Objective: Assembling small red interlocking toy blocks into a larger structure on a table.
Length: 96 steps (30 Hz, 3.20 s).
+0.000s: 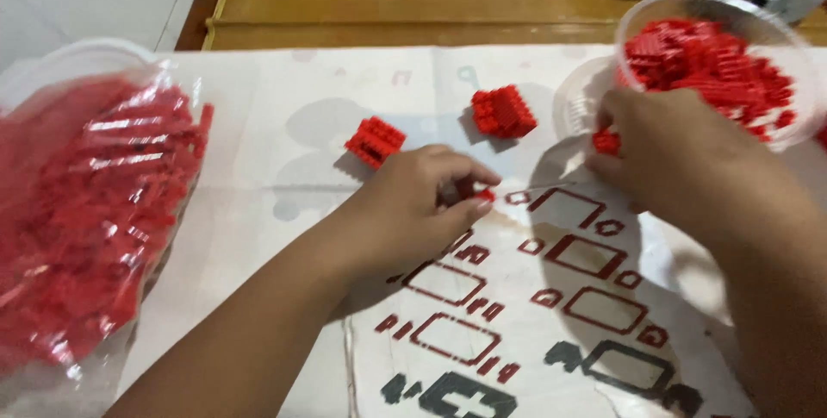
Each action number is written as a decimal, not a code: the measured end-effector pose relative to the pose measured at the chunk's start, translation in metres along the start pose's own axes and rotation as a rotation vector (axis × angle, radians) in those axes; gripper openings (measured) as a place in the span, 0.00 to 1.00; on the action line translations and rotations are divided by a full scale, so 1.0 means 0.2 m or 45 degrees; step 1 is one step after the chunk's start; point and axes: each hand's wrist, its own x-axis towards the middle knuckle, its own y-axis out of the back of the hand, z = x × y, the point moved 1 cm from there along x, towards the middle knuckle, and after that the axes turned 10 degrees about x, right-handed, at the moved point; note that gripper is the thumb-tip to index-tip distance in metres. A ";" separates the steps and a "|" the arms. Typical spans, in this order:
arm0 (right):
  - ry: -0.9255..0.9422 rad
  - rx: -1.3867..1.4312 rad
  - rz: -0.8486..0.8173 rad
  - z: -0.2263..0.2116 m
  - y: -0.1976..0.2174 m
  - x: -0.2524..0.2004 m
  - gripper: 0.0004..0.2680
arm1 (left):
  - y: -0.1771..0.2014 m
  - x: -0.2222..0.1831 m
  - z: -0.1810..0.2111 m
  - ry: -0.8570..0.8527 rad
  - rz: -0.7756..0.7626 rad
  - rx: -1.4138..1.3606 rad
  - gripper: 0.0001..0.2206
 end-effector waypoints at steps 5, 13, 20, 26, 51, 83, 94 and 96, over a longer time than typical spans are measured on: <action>0.375 -0.100 0.430 0.15 -0.11 0.06 0.06 | 0.06 -0.05 0.09 0.148 -0.041 -0.090 0.16; 1.096 0.905 0.290 -0.02 -0.06 -0.11 0.07 | 0.11 -0.07 0.12 0.156 0.190 -0.525 0.21; 1.149 1.064 0.141 -0.04 -0.12 -0.09 0.13 | 0.09 -0.09 0.11 0.007 0.183 -0.614 0.12; 1.209 1.321 0.034 -0.02 -0.15 -0.02 0.17 | 0.07 -0.06 0.07 -0.056 0.336 -0.762 0.13; 1.089 1.494 -0.216 0.00 -0.19 0.07 0.08 | 0.04 -0.02 -0.04 -0.375 0.422 -0.947 0.10; 1.157 1.001 0.476 -0.11 -0.16 -0.13 0.03 | 0.00 -0.07 0.06 -0.329 0.553 -0.481 0.09; 0.939 1.408 0.087 -0.07 -0.16 -0.02 0.05 | 0.00 -0.03 0.02 -0.242 0.588 -0.752 0.09; 0.908 1.601 -0.020 -0.05 -0.16 0.00 0.06 | 0.03 -0.05 0.04 -0.061 0.522 -0.651 0.17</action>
